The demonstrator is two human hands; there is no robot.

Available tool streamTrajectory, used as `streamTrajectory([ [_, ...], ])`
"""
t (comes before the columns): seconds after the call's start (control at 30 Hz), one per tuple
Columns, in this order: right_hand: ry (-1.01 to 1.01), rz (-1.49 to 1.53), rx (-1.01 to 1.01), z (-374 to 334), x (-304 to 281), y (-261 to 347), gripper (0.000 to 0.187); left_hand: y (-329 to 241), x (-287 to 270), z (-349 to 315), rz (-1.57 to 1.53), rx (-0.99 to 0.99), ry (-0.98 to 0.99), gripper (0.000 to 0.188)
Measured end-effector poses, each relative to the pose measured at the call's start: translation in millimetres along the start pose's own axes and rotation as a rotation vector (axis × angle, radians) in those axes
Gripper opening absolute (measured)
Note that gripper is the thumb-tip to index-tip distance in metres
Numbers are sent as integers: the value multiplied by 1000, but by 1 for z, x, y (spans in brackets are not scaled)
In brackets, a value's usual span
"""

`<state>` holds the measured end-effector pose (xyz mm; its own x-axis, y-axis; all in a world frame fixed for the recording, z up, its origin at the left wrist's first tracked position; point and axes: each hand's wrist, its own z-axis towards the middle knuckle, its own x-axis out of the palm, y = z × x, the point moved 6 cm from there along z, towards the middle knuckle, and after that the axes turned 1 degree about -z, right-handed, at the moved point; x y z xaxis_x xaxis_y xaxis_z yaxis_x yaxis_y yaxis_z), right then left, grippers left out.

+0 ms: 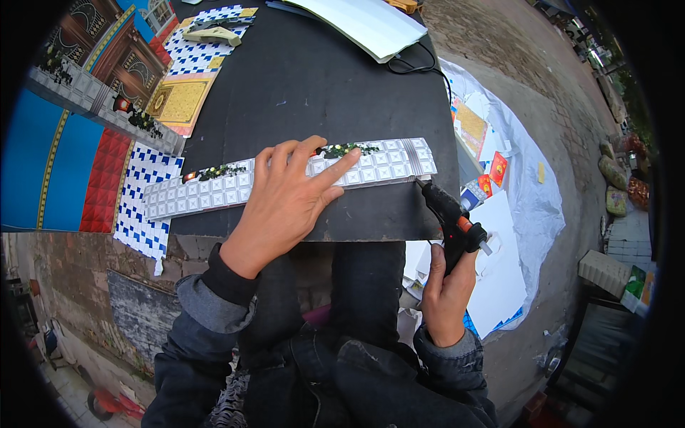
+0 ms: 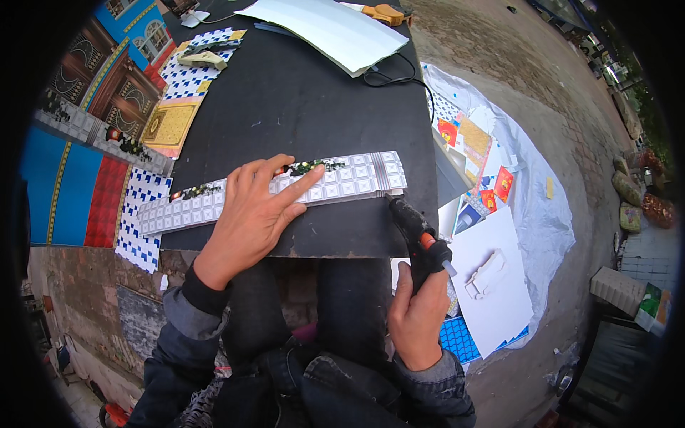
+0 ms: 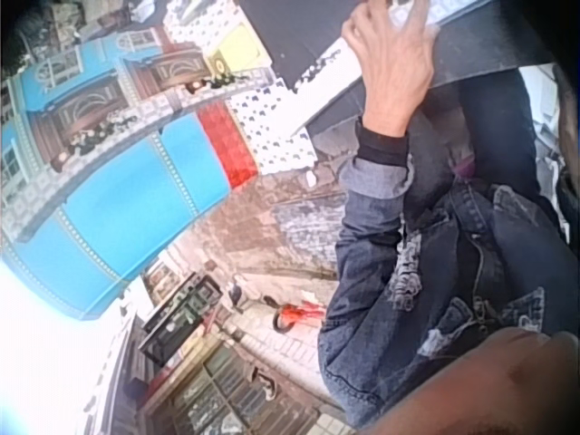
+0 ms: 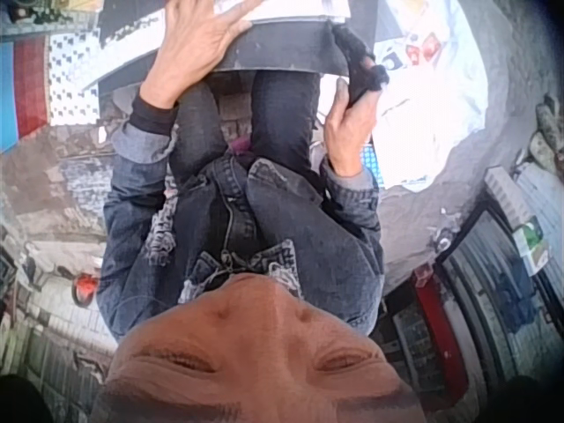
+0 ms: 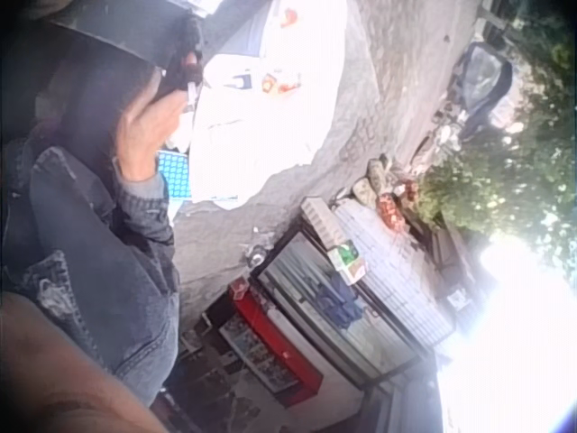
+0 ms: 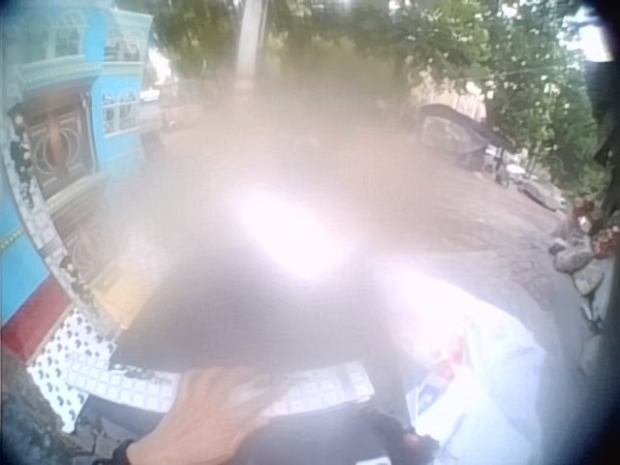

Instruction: The person folds a printed paper sheet into a long strip, then uses a hot glue gun to apply adhesive along the edges and joins the ends to form a column. The finished column is placed upright on a partially built paper model of a building.

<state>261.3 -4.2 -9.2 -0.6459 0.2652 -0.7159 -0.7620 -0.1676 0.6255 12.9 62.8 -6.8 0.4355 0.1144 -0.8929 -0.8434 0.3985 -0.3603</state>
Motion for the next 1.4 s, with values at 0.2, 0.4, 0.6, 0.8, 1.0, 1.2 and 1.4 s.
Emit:
streamTrajectory([
  [0.2, -9, -134, -150, 28, -23, 24, 42, 0, 1, 0, 0, 2, -3, 52],
  [0.4, 28, 430, 272, 84, -38, 3, 31, 2, 1, -1, -19, 27, -45, 52],
  [0.6, 146, -357, 14, 158, 33, -7, 45, 2, 1, -2, -19, 41, -63, 53],
  [0.8, -71, -192, -322, 113, 4, 15, 18, 4, 2, -3, -2, 20, -44, 53],
  [1.0, 47, -93, -349, 76, 3, 8, 43, 2, 0, -1, -8, 4, -22, 53],
  [1.2, 79, -185, -395, 77, 16, 2, 52, 2, -1, 0, -22, 13, -19, 51],
  [1.4, 72, -149, -339, 77, 17, -2, 47, 4, 1, 0, -37, 6, -40, 44],
])
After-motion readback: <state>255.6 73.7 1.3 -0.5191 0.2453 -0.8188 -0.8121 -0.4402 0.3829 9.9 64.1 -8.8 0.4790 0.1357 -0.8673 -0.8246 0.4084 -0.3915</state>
